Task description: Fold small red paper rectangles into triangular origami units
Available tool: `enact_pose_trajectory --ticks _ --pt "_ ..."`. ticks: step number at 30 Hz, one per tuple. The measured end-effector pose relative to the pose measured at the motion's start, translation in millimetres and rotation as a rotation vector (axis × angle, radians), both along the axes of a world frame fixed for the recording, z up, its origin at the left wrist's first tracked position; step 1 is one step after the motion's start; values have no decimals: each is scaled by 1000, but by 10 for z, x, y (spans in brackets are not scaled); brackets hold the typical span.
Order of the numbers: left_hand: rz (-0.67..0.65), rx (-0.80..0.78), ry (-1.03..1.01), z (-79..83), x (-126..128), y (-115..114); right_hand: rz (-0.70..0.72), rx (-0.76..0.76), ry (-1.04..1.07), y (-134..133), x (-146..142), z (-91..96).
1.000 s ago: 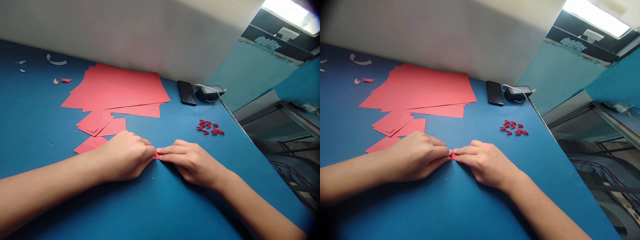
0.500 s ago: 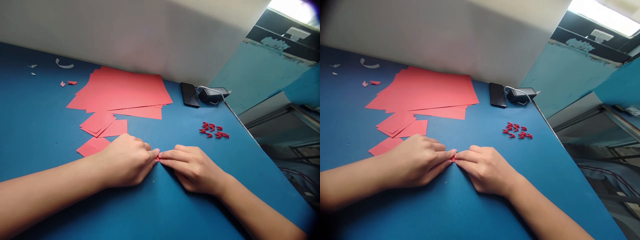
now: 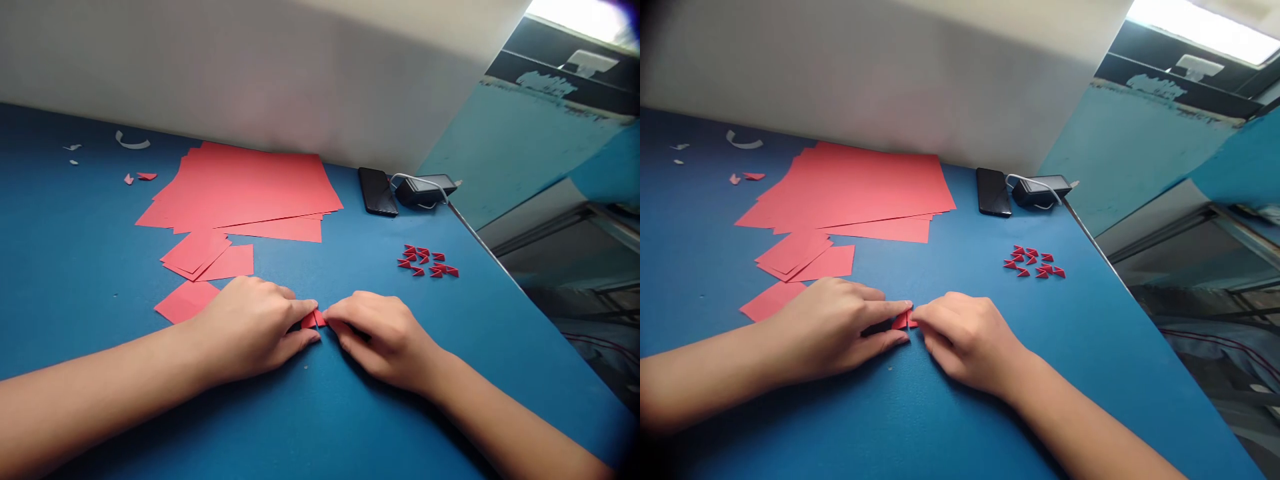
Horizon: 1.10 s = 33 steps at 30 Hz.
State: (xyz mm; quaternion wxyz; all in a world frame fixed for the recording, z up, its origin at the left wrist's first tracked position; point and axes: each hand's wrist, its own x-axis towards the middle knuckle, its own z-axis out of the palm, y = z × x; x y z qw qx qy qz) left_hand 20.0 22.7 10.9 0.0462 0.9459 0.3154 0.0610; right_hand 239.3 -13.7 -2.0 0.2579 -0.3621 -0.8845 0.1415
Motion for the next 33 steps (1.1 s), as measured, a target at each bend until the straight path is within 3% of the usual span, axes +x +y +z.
enact_pose_trajectory --ticks 8,14,17,24,33 --pt "98 -84 -83 -15 -2 30 -329 -198 -17 -37 -139 11" --pt "103 -212 -256 -23 12 61 -336 -292 57 -19 -159 72" --pt "67 -162 -308 -72 19 73 -336 -384 171 0 -149 118" --pt "-32 50 -520 -156 58 21 -376 -762 528 -17 -162 213" --pt "-173 175 -652 -121 67 -9 -431 -865 669 -29 -183 232"
